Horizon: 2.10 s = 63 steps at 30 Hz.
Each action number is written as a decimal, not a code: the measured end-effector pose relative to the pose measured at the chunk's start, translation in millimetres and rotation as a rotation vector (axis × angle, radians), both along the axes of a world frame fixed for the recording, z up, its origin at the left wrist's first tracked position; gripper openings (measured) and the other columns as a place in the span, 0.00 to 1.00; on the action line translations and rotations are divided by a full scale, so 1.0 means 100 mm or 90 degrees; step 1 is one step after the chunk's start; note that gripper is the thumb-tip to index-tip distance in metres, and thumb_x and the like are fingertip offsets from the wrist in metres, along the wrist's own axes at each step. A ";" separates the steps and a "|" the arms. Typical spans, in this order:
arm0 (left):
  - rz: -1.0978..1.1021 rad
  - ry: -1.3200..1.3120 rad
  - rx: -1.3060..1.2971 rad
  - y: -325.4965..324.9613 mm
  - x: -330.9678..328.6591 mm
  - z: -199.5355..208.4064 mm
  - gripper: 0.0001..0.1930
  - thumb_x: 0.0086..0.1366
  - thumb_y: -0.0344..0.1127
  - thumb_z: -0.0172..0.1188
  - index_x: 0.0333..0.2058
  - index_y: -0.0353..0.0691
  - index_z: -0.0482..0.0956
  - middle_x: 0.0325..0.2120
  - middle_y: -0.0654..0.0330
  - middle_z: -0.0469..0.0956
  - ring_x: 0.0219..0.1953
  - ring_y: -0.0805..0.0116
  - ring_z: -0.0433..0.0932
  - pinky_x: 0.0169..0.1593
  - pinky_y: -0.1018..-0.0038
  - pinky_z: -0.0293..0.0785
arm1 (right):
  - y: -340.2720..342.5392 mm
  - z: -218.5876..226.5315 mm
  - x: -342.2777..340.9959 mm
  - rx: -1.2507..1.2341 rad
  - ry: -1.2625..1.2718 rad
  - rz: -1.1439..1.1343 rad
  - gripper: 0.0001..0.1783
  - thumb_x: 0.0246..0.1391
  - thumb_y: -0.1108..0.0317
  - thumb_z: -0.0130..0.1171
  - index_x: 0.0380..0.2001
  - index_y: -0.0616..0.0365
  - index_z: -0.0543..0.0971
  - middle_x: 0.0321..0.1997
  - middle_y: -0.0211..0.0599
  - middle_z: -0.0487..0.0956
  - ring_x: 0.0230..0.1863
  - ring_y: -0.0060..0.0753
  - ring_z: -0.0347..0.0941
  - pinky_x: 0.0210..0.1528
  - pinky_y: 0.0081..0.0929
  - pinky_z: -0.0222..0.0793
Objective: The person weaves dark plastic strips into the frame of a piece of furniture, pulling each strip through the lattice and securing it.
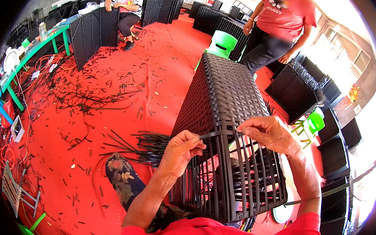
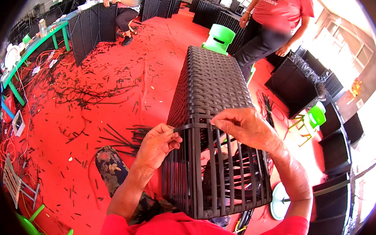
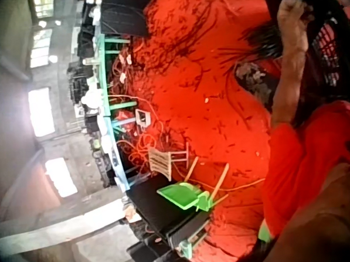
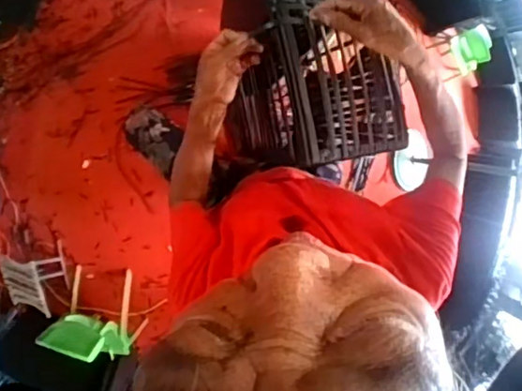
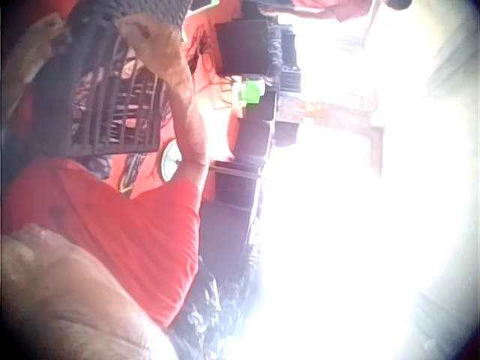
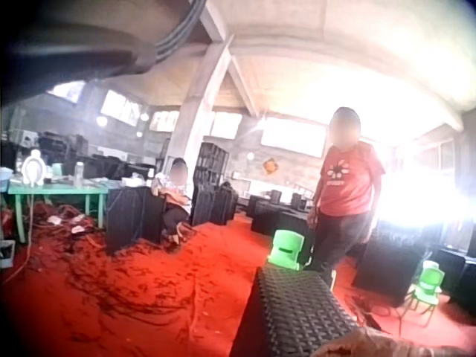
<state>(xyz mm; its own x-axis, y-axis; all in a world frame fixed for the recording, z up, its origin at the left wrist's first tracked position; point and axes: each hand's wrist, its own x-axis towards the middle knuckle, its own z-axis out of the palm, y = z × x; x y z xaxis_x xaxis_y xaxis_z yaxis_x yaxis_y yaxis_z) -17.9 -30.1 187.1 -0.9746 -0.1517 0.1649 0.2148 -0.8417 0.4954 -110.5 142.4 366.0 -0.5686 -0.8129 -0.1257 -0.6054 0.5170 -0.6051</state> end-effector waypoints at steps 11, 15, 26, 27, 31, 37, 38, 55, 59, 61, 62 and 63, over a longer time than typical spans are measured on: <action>0.115 0.080 -0.049 -0.17 0.15 0.35 0.05 0.59 0.31 0.53 0.31 0.36 0.72 0.26 0.63 0.73 0.27 0.74 0.74 0.29 0.81 0.68 | -0.61 -0.11 0.15 -0.113 -0.138 0.164 0.10 0.52 0.69 0.53 0.37 0.61 0.75 0.27 0.28 0.75 0.27 0.14 0.68 0.30 0.15 0.66; 0.083 0.021 -0.198 -0.03 0.21 0.34 0.09 0.59 0.35 0.53 0.35 0.36 0.72 0.23 0.63 0.73 0.21 0.77 0.72 0.22 0.85 0.64 | -0.48 0.01 0.05 -0.175 -0.209 0.089 0.09 0.52 0.68 0.54 0.35 0.62 0.76 0.28 0.24 0.75 0.32 0.12 0.68 0.34 0.14 0.65; 0.018 -0.060 -0.314 0.14 0.09 0.49 0.07 0.57 0.35 0.56 0.27 0.38 0.72 0.16 0.68 0.70 0.12 0.83 0.65 0.14 0.88 0.54 | -0.43 0.31 0.11 0.044 0.208 0.197 0.09 0.44 0.66 0.57 0.26 0.62 0.77 0.23 0.39 0.76 0.26 0.34 0.74 0.28 0.28 0.67; -0.004 -0.057 -0.279 0.14 0.07 0.45 0.07 0.57 0.35 0.56 0.26 0.38 0.72 0.15 0.68 0.69 0.12 0.83 0.65 0.14 0.88 0.54 | -0.44 0.31 0.10 0.057 0.215 0.206 0.09 0.44 0.67 0.57 0.26 0.62 0.77 0.23 0.39 0.76 0.25 0.32 0.73 0.28 0.27 0.67; -0.088 -0.042 -0.127 0.12 0.03 0.35 0.06 0.57 0.34 0.55 0.24 0.40 0.71 0.14 0.70 0.67 0.11 0.82 0.63 0.15 0.87 0.54 | -0.49 0.33 0.13 0.090 0.265 0.228 0.07 0.44 0.69 0.58 0.25 0.63 0.77 0.22 0.38 0.75 0.24 0.28 0.73 0.27 0.24 0.67; -0.101 -0.039 -0.074 0.13 0.06 0.30 0.05 0.57 0.34 0.55 0.24 0.42 0.70 0.15 0.70 0.67 0.12 0.81 0.64 0.17 0.86 0.56 | -0.53 0.24 0.13 0.062 0.246 0.230 0.08 0.42 0.68 0.55 0.23 0.64 0.76 0.20 0.43 0.74 0.25 0.39 0.73 0.29 0.30 0.66; -0.099 -0.036 -0.072 0.13 0.05 0.29 0.05 0.58 0.34 0.55 0.25 0.42 0.70 0.15 0.70 0.67 0.12 0.81 0.64 0.17 0.86 0.56 | -0.55 0.22 0.14 0.061 0.227 0.222 0.09 0.41 0.67 0.54 0.21 0.64 0.76 0.20 0.46 0.74 0.25 0.43 0.73 0.30 0.32 0.66; 0.000 0.038 -0.347 -0.02 0.00 0.30 0.08 0.59 0.35 0.54 0.28 0.36 0.75 0.15 0.69 0.69 0.12 0.84 0.62 0.15 0.87 0.55 | -0.46 0.01 0.07 -0.016 0.170 0.199 0.07 0.42 0.70 0.61 0.27 0.59 0.76 0.24 0.35 0.73 0.27 0.28 0.69 0.28 0.24 0.64; 0.011 0.018 -0.239 -0.13 -0.08 0.09 0.09 0.58 0.36 0.54 0.23 0.37 0.73 0.14 0.68 0.68 0.12 0.84 0.61 0.15 0.87 0.54 | -0.52 -0.06 -0.01 -0.048 0.206 0.232 0.06 0.43 0.71 0.60 0.27 0.58 0.76 0.25 0.33 0.73 0.28 0.26 0.69 0.28 0.22 0.64; -0.028 -0.021 -0.207 -0.19 -0.11 -0.19 0.10 0.58 0.36 0.55 0.23 0.37 0.72 0.15 0.68 0.68 0.12 0.83 0.61 0.15 0.86 0.54 | -0.60 -0.05 -0.04 -0.019 0.206 0.212 0.05 0.45 0.71 0.59 0.27 0.58 0.76 0.26 0.32 0.74 0.27 0.26 0.70 0.29 0.22 0.65; -0.048 -0.041 -0.186 -0.18 -0.10 -0.34 0.10 0.58 0.37 0.55 0.22 0.37 0.72 0.15 0.68 0.68 0.12 0.83 0.61 0.15 0.86 0.54 | -0.63 -0.07 -0.05 -0.033 0.205 0.207 0.05 0.46 0.71 0.58 0.27 0.60 0.76 0.24 0.30 0.74 0.27 0.22 0.69 0.29 0.20 0.64; -0.086 -0.032 -0.153 -0.16 -0.09 -0.49 0.10 0.58 0.37 0.55 0.22 0.38 0.72 0.17 0.66 0.69 0.12 0.81 0.61 0.15 0.85 0.54 | -0.69 -0.05 -0.02 0.001 0.203 0.191 0.05 0.46 0.71 0.58 0.28 0.60 0.77 0.25 0.30 0.74 0.28 0.23 0.70 0.29 0.20 0.64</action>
<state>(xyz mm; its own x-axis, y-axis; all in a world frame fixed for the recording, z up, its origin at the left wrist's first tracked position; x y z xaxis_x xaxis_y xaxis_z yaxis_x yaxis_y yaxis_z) -27.4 -46.4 138.6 -0.9912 0.0181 0.1314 0.0786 -0.7178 0.6918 -112.3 73.5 361.3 -0.3183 -0.9479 0.0158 -0.8851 0.2911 -0.3632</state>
